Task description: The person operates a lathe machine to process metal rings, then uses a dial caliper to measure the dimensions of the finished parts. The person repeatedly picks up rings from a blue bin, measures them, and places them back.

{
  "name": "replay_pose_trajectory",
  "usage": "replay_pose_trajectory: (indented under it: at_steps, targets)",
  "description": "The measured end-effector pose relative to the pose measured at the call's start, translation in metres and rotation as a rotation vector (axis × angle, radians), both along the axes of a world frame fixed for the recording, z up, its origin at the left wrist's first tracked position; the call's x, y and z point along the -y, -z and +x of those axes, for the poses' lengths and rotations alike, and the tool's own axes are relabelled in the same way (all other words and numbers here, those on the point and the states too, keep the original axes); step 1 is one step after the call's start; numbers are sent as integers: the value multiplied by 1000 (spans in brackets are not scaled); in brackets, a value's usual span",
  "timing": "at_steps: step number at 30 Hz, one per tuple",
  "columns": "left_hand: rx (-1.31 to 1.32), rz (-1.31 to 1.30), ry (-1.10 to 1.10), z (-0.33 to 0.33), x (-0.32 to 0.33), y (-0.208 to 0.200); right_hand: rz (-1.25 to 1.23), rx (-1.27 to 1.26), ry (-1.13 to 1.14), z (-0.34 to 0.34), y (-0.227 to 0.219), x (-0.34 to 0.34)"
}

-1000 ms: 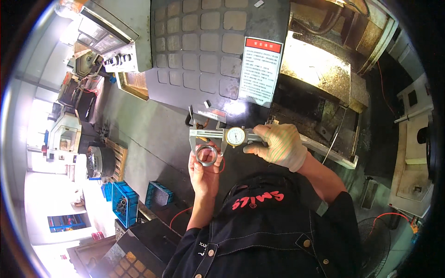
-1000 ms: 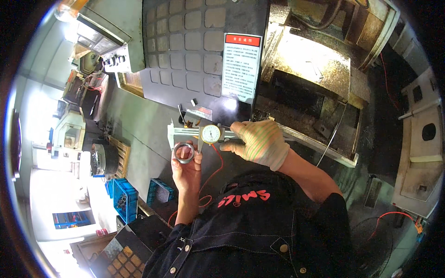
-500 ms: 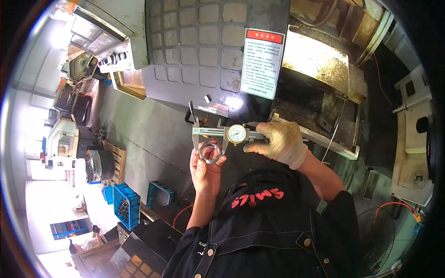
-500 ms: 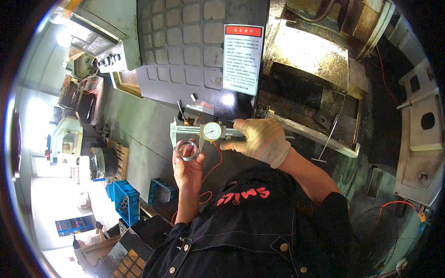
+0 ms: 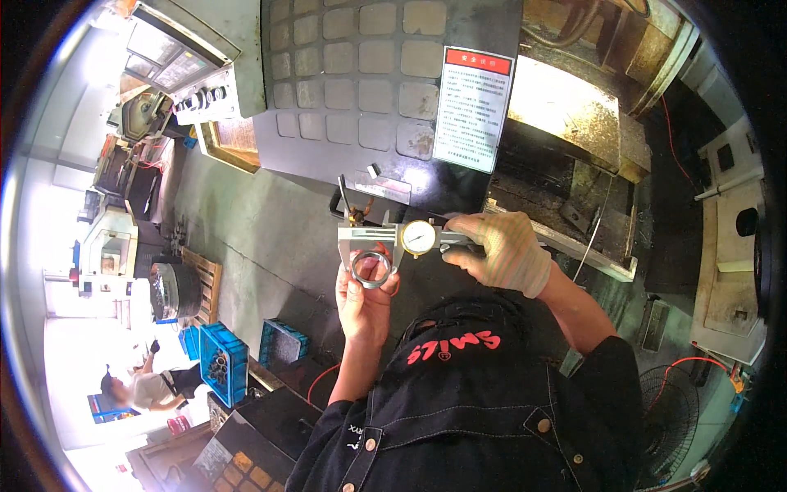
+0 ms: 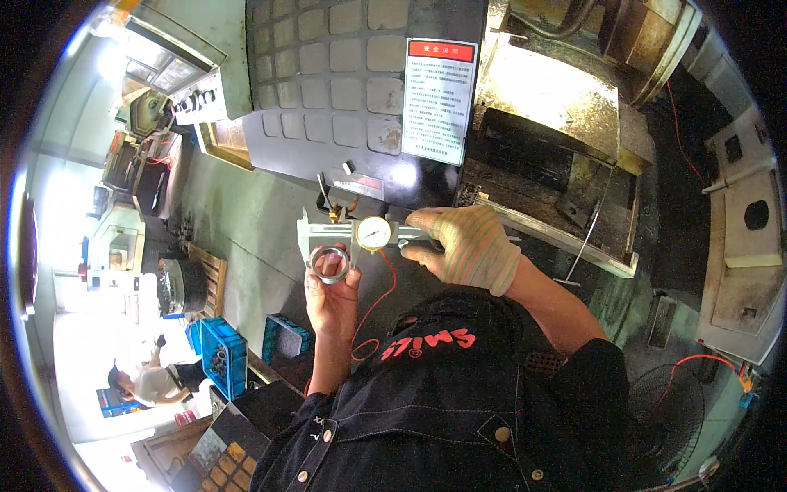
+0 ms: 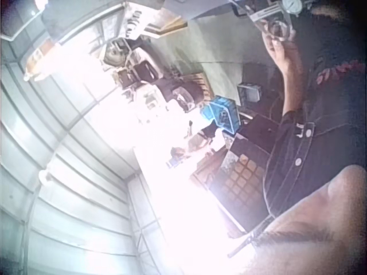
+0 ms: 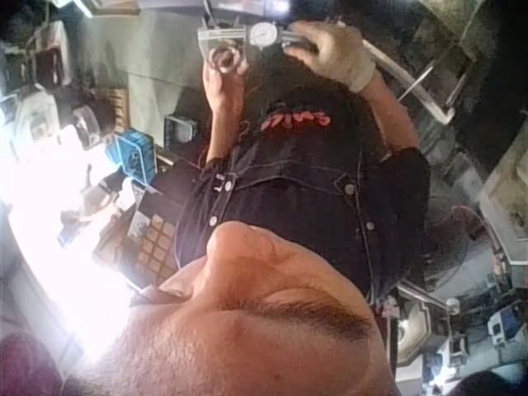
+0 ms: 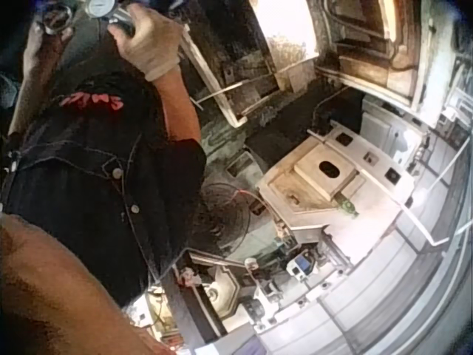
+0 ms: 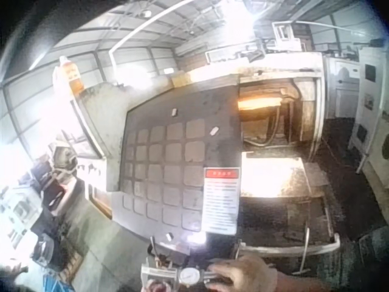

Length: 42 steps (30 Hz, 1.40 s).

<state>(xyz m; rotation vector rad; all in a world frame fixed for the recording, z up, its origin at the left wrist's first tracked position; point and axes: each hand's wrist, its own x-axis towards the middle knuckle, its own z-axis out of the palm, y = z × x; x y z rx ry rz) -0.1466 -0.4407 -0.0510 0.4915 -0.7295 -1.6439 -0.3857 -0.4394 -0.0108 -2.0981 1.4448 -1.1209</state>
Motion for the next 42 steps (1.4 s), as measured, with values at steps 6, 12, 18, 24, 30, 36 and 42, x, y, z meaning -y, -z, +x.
replay_pose_trajectory:
  at_steps: [6, 12, 18, 24, 30, 36, 42]
  targets:
    - [-3, -9, 8, 6, -1, 5, -16, -30, 19, 3, 3, 1]
    - [-11, -30, 3, 8, -2, 7, -37, -41, 49, 7, 7, 1]
    - [-21, -29, -4, 6, -4, 8, -55, -88, 59, 6, 8, 2]
    - [-62, 10, -17, 2, -3, 4, -16, -97, 46, 4, 6, 2]
    - [-46, 35, -23, 0, -2, 2, -24, -137, 32, 1, 2, 4]
    - [-56, 21, -33, 1, -3, 5, -2, -171, 18, -1, -1, 6]
    - [-68, 39, -28, 1, -3, 4, -4, -193, 20, -1, -1, 7]
